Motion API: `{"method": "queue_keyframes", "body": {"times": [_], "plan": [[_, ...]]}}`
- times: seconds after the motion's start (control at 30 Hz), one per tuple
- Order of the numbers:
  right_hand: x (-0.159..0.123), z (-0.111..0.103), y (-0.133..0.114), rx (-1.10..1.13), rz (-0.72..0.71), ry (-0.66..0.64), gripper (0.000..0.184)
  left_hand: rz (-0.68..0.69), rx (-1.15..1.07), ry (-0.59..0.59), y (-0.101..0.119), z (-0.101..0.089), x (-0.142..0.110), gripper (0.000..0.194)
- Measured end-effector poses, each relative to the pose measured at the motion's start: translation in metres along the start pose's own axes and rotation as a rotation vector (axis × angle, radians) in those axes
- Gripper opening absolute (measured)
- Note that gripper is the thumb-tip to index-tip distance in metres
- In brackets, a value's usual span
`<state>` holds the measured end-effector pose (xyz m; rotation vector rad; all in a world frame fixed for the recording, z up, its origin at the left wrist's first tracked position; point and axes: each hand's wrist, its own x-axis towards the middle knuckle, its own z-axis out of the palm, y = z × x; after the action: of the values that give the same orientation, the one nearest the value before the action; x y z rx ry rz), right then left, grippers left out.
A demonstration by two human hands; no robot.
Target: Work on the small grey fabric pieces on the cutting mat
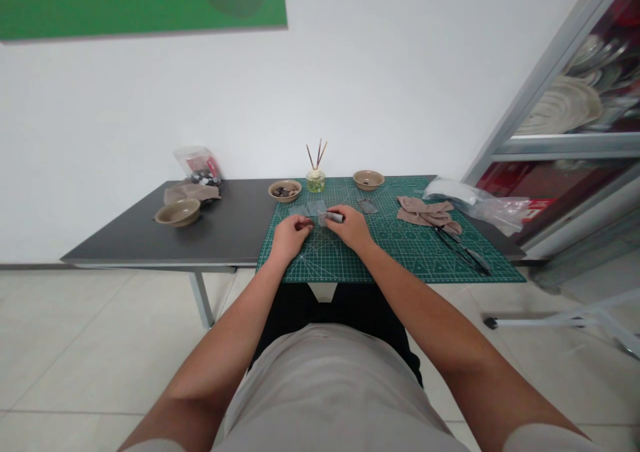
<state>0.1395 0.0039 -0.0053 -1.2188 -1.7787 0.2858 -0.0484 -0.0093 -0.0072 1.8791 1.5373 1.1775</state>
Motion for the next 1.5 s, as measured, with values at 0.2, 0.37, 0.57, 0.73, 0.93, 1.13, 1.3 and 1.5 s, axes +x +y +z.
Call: {"method": "queue_keyframes", "body": {"times": [0.2,0.37,0.57,0.73,0.93,1.13,1.3,1.5], "plan": [[-0.004,0.000,-0.006,-0.115,-0.022,-0.043,0.017,0.040,0.014,0.038,0.003,0.001,-0.006,0.012],[-0.010,0.001,-0.015,-0.266,-0.184,-0.193,0.036,0.018,-0.006,0.028,0.010,0.002,-0.001,0.008],[-0.009,0.000,-0.019,-0.359,-0.265,-0.263,0.042,0.001,-0.005,0.070,0.024,0.014,0.004,0.005],[-0.010,0.001,-0.020,-0.432,-0.256,-0.307,0.044,-0.053,-0.070,0.109,0.023,0.019,0.003,0.010],[-0.012,0.002,-0.022,-0.484,-0.216,-0.287,0.045,-0.079,-0.243,0.102,0.019,0.019,0.003,0.012],[-0.013,0.000,-0.026,-0.532,-0.198,-0.283,0.044,-0.055,-0.243,0.088,0.016,0.019,0.004,0.014],[-0.014,0.001,-0.026,-0.509,-0.186,-0.270,0.045,-0.043,-0.239,0.078,0.018,0.018,0.003,0.012],[-0.015,0.002,-0.025,-0.482,-0.209,-0.273,0.047,-0.019,-0.328,0.078,0.016,0.020,0.002,0.013]]}}
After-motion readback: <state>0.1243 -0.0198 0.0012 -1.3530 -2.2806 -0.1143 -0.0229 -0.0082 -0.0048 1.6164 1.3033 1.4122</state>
